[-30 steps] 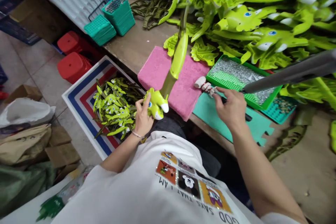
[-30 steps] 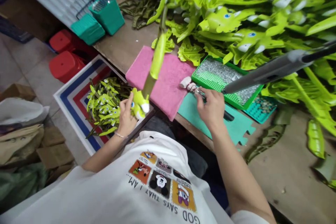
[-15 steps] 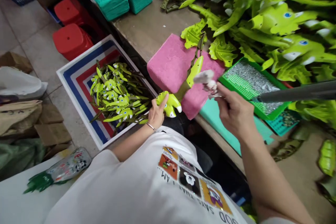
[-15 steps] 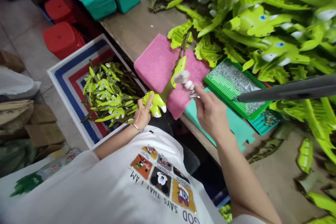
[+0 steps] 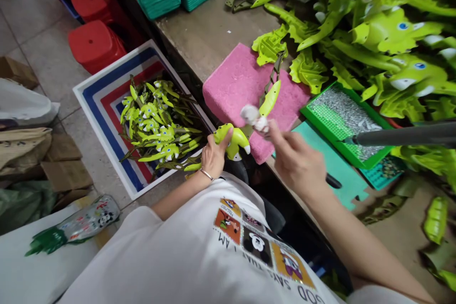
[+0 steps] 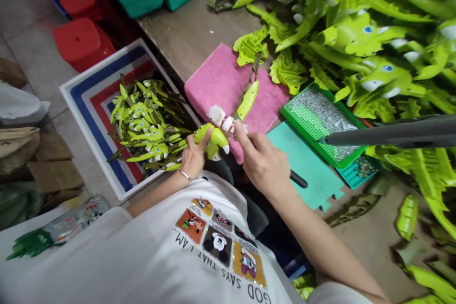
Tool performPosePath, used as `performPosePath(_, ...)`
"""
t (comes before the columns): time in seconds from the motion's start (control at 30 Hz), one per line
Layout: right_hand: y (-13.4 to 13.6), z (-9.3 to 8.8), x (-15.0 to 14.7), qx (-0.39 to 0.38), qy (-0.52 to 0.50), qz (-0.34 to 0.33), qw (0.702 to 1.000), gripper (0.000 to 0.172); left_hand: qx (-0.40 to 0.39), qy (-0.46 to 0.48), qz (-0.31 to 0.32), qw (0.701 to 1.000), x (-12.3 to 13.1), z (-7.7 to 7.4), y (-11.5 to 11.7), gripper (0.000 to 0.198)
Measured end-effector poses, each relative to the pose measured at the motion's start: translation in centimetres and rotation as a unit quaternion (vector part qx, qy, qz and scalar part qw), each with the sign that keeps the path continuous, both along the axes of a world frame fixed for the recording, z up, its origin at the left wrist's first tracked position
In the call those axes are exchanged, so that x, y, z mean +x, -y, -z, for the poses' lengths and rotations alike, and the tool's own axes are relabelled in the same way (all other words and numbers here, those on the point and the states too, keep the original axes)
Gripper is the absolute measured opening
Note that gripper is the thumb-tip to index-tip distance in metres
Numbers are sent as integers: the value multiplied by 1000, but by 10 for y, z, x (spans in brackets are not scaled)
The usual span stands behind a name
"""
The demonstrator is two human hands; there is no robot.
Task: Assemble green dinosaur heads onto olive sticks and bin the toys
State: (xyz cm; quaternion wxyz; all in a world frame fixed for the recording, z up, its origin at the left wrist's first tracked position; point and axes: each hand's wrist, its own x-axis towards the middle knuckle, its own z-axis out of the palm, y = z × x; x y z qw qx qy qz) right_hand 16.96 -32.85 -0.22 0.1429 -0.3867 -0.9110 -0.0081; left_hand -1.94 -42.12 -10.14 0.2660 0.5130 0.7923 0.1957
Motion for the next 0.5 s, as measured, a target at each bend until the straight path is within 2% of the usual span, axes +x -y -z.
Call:
performPosePath(0.07, 1, 12, 0, -51, 48, -6, 998, 53, -17, -21, 8, 1000, 1, 0, -1, 66)
performPosePath(0.13, 0, 18, -1, -81, 52, 3, 995, 51, -27, -40, 9, 999, 2, 1, -1, 67)
performPosePath(0.2, -3, 18, -1, -54, -22, 38, 998, 45, -13, -53, 7, 998, 1, 5, 3, 65)
performPosePath(0.27, -8, 16, 3, 8, -153, 74, 985, 41, 35, -61, -7, 998, -4, 12, 9, 59)
performPosePath(0.33, -19, 19, 16, 76, -315, 82, 943, 38, 106, -59, -22, 992, -14, 21, 17, 45)
performPosePath(0.4, -35, 29, 38, 147, -461, 65, 873, 34, 195, -66, -37, 978, -29, 32, 25, 29)
performPosePath(0.43, -44, 37, 51, 169, -507, 66, 842, 33, 248, -80, -41, 965, -37, 37, 27, 27)
performPosePath(0.47, -53, 44, 65, 178, -532, 80, 824, 38, 301, -104, -43, 947, -44, 42, 29, 32)
performPosePath(0.5, -61, 52, 79, 118, -526, 137, 831, 48, 349, -137, -45, 926, -51, 46, 30, 39)
